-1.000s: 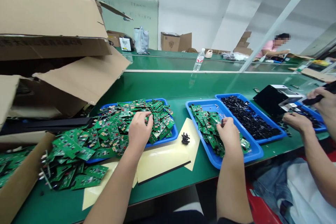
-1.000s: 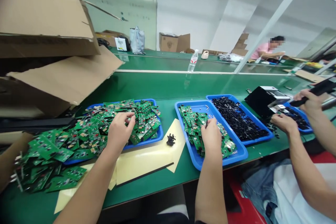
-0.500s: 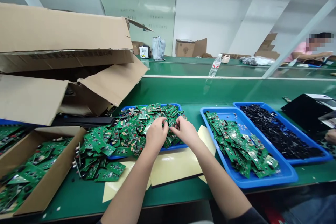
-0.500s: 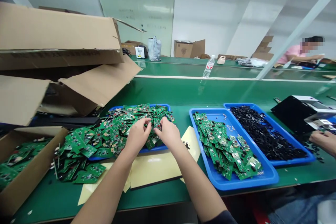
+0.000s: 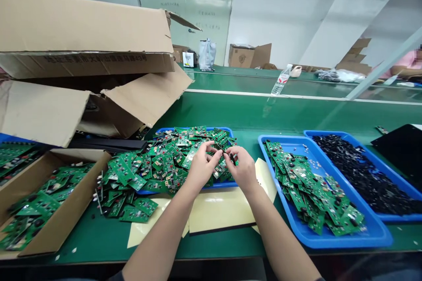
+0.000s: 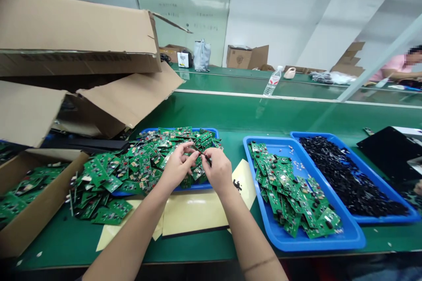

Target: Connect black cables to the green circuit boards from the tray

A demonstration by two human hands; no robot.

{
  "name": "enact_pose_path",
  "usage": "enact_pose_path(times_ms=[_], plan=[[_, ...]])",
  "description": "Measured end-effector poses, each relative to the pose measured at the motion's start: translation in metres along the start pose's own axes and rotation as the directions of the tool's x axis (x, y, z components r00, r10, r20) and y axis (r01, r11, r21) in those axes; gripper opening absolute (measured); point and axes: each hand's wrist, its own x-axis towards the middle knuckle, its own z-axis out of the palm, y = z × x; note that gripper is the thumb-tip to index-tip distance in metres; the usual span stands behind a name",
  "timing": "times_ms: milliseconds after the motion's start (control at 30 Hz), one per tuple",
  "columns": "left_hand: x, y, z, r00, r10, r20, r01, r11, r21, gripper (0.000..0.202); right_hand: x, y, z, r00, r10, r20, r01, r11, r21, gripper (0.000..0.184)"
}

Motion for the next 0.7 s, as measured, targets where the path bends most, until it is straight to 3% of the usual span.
enact_pose_path(times_ms=[100,167,233,333,467,700], plan=[[-0.001,0.002,0.002,1.0,-0.012,0.005,0.013,0.986,-0.169,0.046,-0.004,-0.004,-0.001,0.984,-0.177,0.003,0.177,0.984,0.009,0.006],[-0.002,0.005,0.002,1.0,0.019,-0.018,-0.022,0.982,-0.188,0.042,-0.005,-0.008,-0.002,0.979,-0.205,0.009,0.204,0.977,0.067,0.005],[-0.002,0.009,0.001,0.999,0.031,-0.018,-0.034,0.984,-0.177,0.04,-0.006,-0.012,-0.004,0.987,-0.16,0.001,0.158,0.976,0.152,0.005],[-0.002,0.012,0.0,1.0,0.008,0.011,-0.006,0.986,-0.168,0.039,-0.006,-0.016,-0.008,0.999,0.019,-0.05,-0.002,0.947,0.322,0.007],[-0.002,0.012,0.0,1.0,0.021,0.012,-0.019,0.985,-0.169,0.046,-0.003,-0.014,-0.011,0.968,0.239,-0.072,-0.175,0.856,0.486,0.01],[-0.003,0.015,-0.003,0.995,0.001,0.096,0.0,1.0,-0.017,0.031,-0.002,-0.004,-0.009,0.967,0.253,-0.009,-0.219,0.852,0.475,0.022]])
